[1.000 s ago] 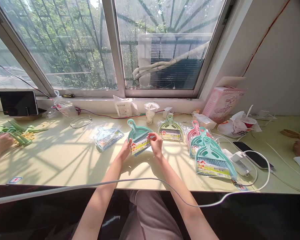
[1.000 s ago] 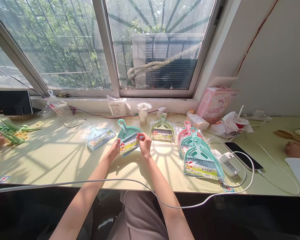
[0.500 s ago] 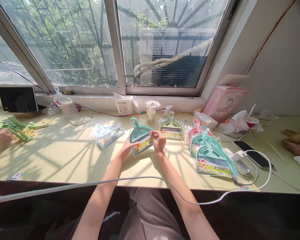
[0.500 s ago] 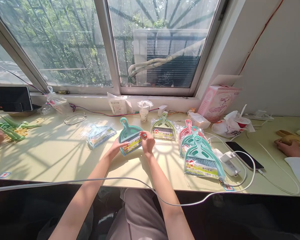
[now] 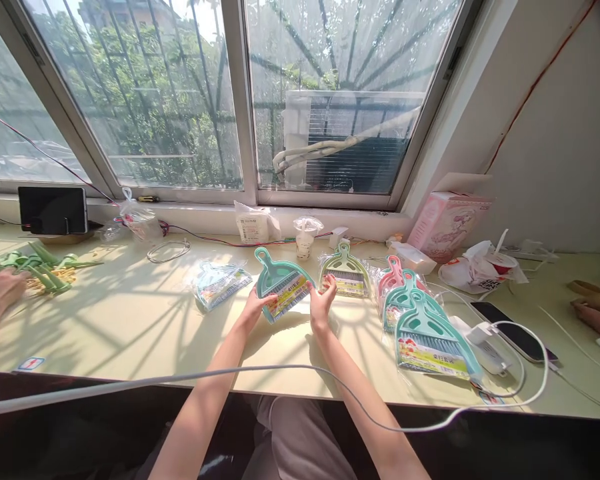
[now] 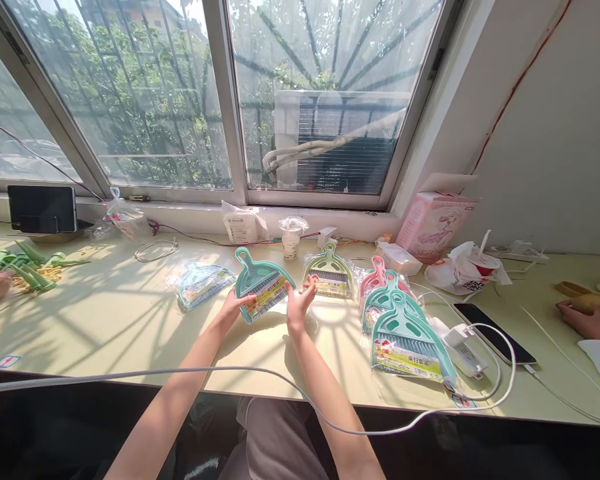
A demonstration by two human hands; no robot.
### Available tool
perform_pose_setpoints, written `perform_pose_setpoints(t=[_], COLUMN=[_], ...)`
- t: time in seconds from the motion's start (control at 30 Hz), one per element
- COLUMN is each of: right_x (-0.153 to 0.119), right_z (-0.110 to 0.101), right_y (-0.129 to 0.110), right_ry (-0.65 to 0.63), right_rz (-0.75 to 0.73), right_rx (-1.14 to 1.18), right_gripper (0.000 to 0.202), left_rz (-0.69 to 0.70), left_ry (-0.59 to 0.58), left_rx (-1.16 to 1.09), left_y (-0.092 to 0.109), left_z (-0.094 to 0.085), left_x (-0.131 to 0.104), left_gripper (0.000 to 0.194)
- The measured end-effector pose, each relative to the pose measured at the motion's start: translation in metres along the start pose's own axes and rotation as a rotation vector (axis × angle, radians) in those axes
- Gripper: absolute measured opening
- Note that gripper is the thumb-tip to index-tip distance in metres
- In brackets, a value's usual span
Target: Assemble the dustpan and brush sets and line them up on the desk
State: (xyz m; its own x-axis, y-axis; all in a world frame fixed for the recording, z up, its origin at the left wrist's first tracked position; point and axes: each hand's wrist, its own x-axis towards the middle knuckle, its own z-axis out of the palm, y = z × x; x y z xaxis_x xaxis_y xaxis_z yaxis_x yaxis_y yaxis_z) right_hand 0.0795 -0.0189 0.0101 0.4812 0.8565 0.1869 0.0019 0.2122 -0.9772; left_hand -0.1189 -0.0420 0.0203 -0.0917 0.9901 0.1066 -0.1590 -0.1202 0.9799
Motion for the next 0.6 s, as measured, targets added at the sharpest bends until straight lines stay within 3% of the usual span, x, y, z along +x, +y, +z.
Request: perform_pose_setpoints(t=[0.13, 0.2, 0.4, 0.6], right_x=[-0.011, -0.014, -0.013, -0.012], right_z=[0.01, 0.013, 0.01, 0.008], right_y=[0.017, 0.023, 0.023, 0.019], right_ry=[-0.388, -0.499, -0.518, -0.503], right_rz=[0.238, 0.3, 0.472, 0.521], right_rx=[0.227, 0.305, 0.46, 0.459], right_gripper=[0.048, 0.039, 0.03, 0.022], left_rz=[-0.015, -0.025, -0.003, -0.005], left_ry=[-0.005, -0.019, -0.02, 0.006], left_rx=[0.001, -0.009, -0.018, 0.008], left_y=[-0.001, 0.001, 0.004, 0.004], left_z=[-0.002, -0.003, -0.003, 0.0], left_x=[0.001, 0.0, 0.0, 0.001], left_gripper=[0.078, 0.078, 0.076, 0.074])
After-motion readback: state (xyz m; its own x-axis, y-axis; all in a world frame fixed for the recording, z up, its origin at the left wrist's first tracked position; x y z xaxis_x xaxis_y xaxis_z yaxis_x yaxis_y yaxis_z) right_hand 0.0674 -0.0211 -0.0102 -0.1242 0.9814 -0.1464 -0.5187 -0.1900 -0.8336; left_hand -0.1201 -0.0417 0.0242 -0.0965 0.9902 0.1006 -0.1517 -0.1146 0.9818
